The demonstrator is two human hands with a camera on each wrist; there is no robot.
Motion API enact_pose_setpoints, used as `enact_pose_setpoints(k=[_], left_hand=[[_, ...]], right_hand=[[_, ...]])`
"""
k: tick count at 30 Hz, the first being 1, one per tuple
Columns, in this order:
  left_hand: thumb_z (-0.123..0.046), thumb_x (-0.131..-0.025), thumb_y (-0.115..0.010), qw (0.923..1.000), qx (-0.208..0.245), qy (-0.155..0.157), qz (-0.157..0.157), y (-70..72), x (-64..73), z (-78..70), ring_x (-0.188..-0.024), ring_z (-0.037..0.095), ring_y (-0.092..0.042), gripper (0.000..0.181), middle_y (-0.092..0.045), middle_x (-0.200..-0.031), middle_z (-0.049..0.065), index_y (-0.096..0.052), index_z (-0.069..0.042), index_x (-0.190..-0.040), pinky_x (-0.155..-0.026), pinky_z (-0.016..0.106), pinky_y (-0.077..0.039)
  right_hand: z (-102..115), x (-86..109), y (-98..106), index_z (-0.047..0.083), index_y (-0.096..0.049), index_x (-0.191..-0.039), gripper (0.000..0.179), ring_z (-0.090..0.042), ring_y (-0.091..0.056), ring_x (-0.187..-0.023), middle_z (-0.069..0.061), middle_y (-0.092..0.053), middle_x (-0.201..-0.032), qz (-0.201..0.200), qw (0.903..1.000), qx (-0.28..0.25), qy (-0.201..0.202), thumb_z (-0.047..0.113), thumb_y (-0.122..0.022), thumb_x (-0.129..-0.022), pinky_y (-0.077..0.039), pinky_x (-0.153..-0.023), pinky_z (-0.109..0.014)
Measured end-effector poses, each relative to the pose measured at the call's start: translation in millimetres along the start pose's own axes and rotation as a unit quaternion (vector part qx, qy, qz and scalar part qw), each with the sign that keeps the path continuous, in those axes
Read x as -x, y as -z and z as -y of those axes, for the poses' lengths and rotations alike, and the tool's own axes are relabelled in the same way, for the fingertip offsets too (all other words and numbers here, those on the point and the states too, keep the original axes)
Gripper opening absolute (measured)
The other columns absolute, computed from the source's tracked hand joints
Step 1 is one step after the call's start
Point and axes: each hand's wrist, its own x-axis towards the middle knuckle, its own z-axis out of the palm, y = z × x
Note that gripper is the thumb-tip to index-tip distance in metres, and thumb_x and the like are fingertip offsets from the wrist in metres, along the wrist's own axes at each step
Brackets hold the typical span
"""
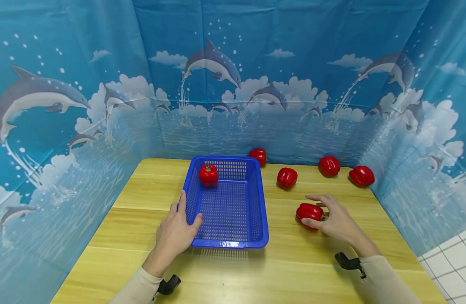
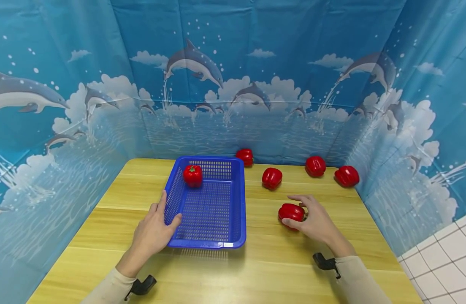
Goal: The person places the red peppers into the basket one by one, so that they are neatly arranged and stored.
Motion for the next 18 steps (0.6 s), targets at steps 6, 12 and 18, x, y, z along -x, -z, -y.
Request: enact_pose_setpoints(k=[6, 12, 18], left_hand=[[-0.048, -0.112, -0.072, 1.0000, 0.000, -0.001, -0.002, 0.8, 0.5, -0.1, -0.097, 0.047, -0.079, 0.101, -0.053, -0.171, 0.036, -0.018, -0.009, -0.188, -0.068, 0.053, -0.067], [-0.048, -0.111, -0.072, 1.0000, 0.002, -0.001, -0.004, 1.3, -0.3, -1.1, -0.094, 0.045, -0.078, 0.101, -0.054, -0.170, 0.035, -0.018, -0.009, -0.188, -0.067, 0.051, -0.066], [-0.048, -0.112, -0.072, 1.0000, 0.001, 0.001, 0.000, 1.6, 0.2, -1.8, -0.098, 0.047, -0.079, 0.102, -0.052, -0.172, 0.036, -0.017, -0.010, -0.188, -0.071, 0.054, -0.068]], right_hand=[[-6, 3.6, -4, 0.013, -0.057, -0.169, 0.093, -0.046, -0.067, -0.134, -0.026, -0.061, -0.162, 0.018, 0.9997, 0.002, -0.015, 0.052, -0.096, -0.094, -0.066, -0.096, -0.049], [-11, 5.2, -8, 0.012, -0.055, -0.169, 0.094, -0.051, -0.067, -0.135, -0.029, -0.057, -0.167, 0.024, 0.9996, -0.006, -0.017, 0.048, -0.098, -0.094, -0.068, -0.098, -0.052], [-12, 6.3, -8, 0.006, -0.057, -0.165, 0.088, -0.052, -0.068, -0.134, -0.031, -0.062, -0.163, 0.024, 0.9996, -0.004, -0.017, 0.036, -0.099, -0.094, -0.068, -0.101, -0.060]])
